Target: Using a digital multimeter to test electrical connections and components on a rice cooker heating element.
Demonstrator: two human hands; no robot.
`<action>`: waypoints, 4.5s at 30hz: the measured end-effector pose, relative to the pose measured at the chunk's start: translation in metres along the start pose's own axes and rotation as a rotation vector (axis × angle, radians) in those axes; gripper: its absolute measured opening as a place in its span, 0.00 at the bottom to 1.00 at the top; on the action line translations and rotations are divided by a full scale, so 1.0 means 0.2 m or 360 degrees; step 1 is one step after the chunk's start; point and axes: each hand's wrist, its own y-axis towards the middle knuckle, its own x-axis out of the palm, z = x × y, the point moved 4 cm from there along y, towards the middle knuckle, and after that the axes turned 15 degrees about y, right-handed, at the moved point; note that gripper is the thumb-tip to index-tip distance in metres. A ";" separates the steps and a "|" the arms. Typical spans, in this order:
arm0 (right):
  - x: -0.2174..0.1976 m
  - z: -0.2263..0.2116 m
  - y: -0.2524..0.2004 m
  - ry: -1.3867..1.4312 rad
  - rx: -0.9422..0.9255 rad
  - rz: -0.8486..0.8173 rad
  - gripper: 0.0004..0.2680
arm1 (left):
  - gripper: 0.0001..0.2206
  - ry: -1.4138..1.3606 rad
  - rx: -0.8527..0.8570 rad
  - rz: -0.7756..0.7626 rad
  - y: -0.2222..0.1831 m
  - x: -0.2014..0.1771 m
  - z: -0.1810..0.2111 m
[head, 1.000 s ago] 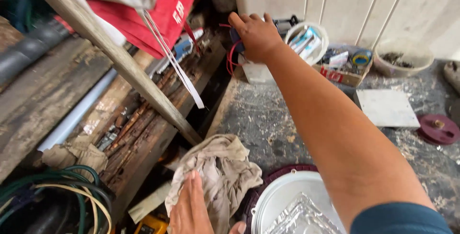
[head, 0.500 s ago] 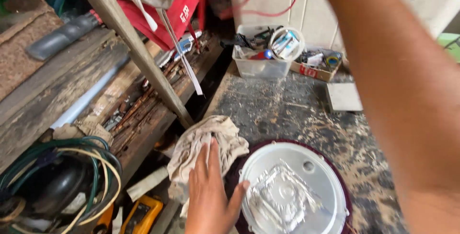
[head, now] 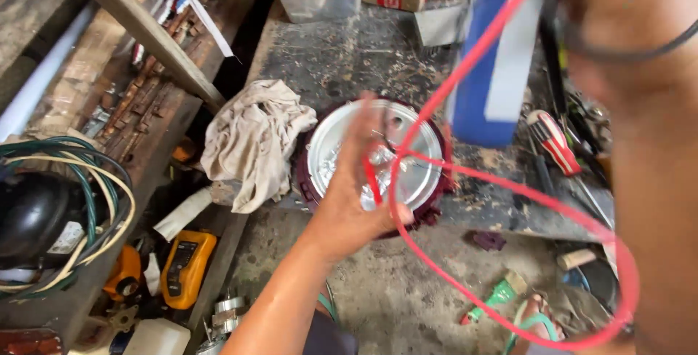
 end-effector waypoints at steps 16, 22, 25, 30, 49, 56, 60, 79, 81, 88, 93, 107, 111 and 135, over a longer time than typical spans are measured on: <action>-0.64 0.31 -0.64 -0.0509 0.0668 0.0436 0.12 | 0.20 0.1052 -0.1205 -0.0873 -0.27 0.16 -0.16; -0.60 0.51 -0.59 -0.0192 0.0757 0.0299 0.10 | 0.18 0.1525 -0.0963 0.0031 -0.21 -0.04 -0.34; -0.45 0.42 -0.59 -0.0477 0.0893 0.0157 0.13 | 0.12 0.1357 -0.0873 -0.0039 -0.16 0.05 -0.17; -0.33 0.33 -0.68 -0.0525 0.0769 -0.0419 0.17 | 0.33 0.0255 -0.0222 -0.0199 -0.18 0.35 -0.21; -0.38 0.26 -0.72 -0.0524 0.1222 -0.0520 0.28 | 0.24 -0.0447 -0.0404 -0.0245 -0.24 0.49 -0.21; -0.40 0.21 -0.70 -0.0948 0.0885 -0.0738 0.28 | 0.20 0.0077 -0.0164 -0.1293 -0.25 0.36 -0.01; -0.42 0.31 -0.64 -0.1503 0.0274 -0.1282 0.28 | 0.21 0.0073 -0.0849 -0.1540 -0.33 0.29 -0.01; -0.46 0.82 -0.62 -0.2332 -0.0396 -0.1674 0.37 | 0.19 0.0862 -0.0871 -0.1225 -0.42 0.45 -0.38; -0.53 0.85 -0.64 -0.2287 -0.0432 -0.1594 0.40 | 0.16 0.0685 -0.0936 -0.1226 -0.45 0.49 -0.40; -0.62 0.62 -0.75 -0.2084 -0.0603 -0.0970 0.18 | 0.10 0.0417 -0.0718 -0.0964 -0.51 0.61 -0.51; -0.56 0.54 -0.92 -0.2017 0.0501 -0.0919 0.09 | 0.04 0.0262 -0.0749 -0.0795 -0.46 0.62 -0.41; -0.77 1.07 -1.60 -0.0298 0.1550 -0.1437 0.07 | 0.04 -0.0823 -0.1021 -0.0156 -0.42 0.55 -0.35; -1.03 1.07 -1.50 -0.1207 0.1942 -0.1260 0.05 | 0.05 -0.0483 -0.1286 -0.0141 -0.45 0.53 -0.40; -0.21 1.06 -2.05 -0.1812 -0.0954 -0.2248 0.05 | 0.33 -0.0391 -0.1754 -0.1576 -0.67 0.83 -0.28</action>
